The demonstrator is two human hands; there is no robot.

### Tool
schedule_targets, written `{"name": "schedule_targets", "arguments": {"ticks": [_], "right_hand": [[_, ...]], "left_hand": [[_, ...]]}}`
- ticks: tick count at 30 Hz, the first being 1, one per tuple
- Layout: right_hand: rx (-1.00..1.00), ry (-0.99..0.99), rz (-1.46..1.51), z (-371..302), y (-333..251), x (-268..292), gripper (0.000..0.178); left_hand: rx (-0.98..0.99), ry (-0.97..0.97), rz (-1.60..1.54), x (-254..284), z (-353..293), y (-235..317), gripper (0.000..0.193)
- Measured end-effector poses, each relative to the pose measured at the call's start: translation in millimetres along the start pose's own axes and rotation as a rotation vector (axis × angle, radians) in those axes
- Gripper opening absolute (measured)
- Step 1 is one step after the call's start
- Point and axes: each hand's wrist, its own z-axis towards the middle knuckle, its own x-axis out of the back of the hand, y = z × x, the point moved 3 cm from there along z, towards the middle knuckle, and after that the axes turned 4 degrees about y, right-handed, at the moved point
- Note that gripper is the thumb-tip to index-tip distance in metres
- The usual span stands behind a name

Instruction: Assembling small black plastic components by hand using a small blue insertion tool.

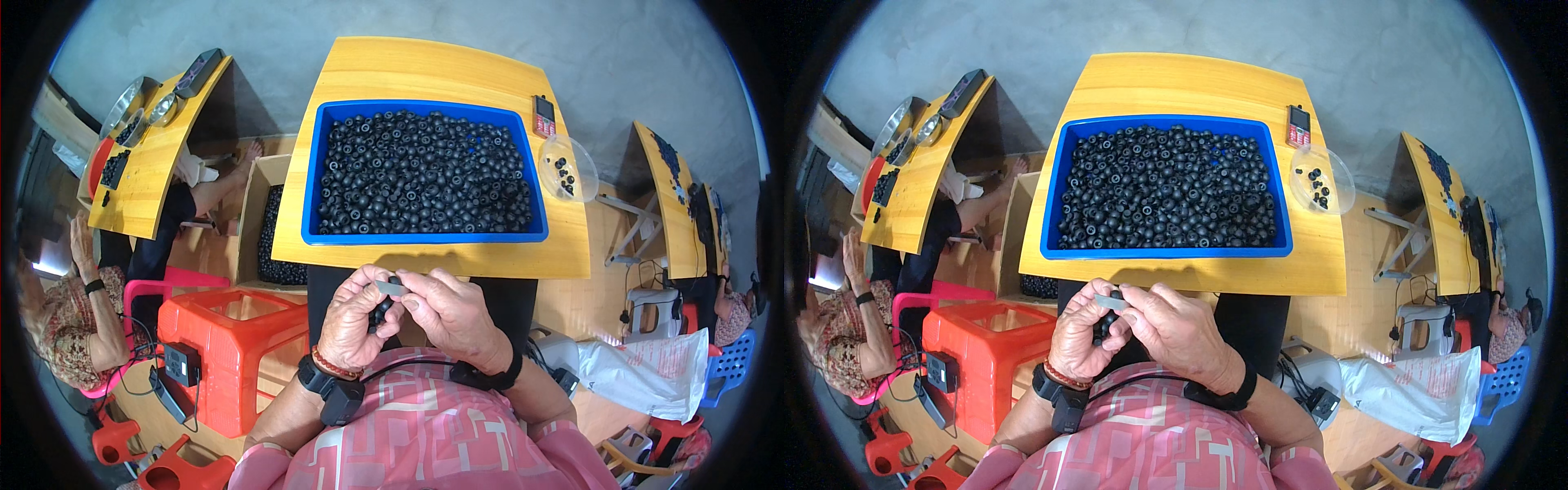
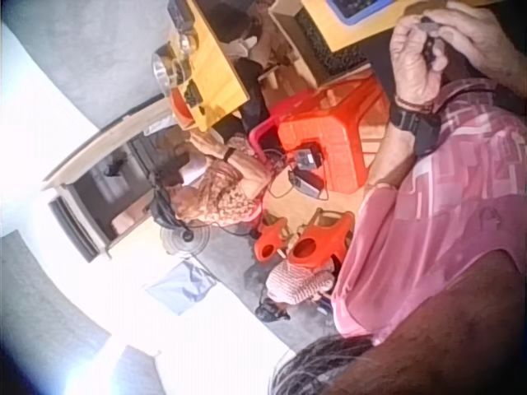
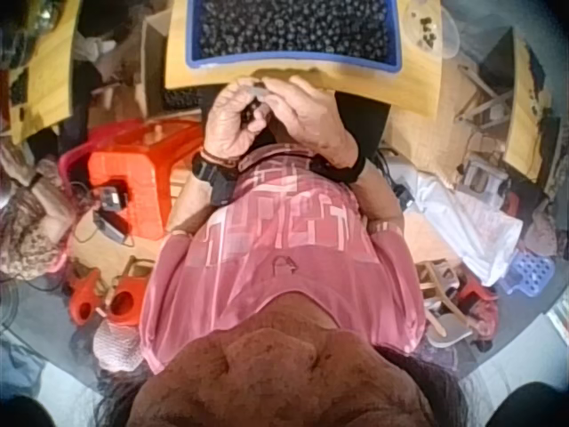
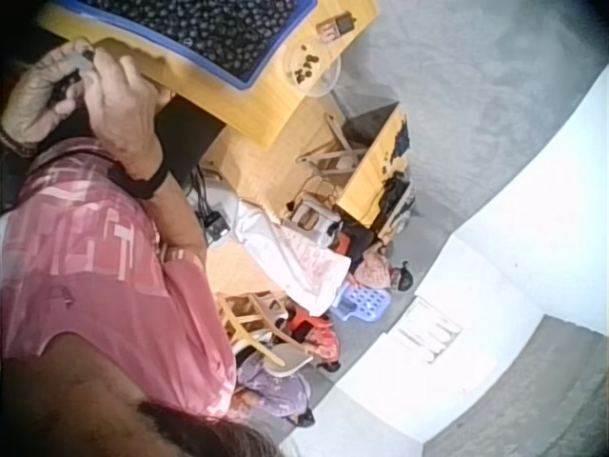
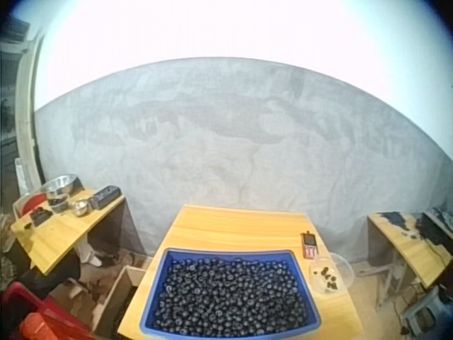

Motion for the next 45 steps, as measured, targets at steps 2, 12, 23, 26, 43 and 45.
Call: {"name": "schedule_targets", "arguments": {"ticks": [2, 12, 23, 26, 43, 45], "right_hand": [[-0.003, -0.003, -0.014, 0, -1, 1, 0.028], [-0.327, 0.108, 0.277, -2, 24, 9, 0.023], [-0.135, 0.123, 0.323, 9, 1, -1, 0.021], [0.016, 0.13, 0.138, 9, -2, 2, 0.027], [-0.394, 0.029, 0.573, 8, -6, 1, 0.012], [-0.272, 0.065, 0.385, 9, -6, 2, 0.021]], "left_hand": [[-0.011, 0.004, 0.013, 0, 0, 1, 0.005], [-0.033, -0.102, 0.044, -6, 1, 3, 0.013], [-0.075, -0.023, 0.094, -5, 1, 0, 0.008], [-0.086, 0.012, 0.126, -6, 0, 1, 0.007], [-0.036, -0.032, 0.055, -3, 0, -2, 0.007], [-0.041, -0.043, 0.057, -6, 0, -1, 0.008]]}}
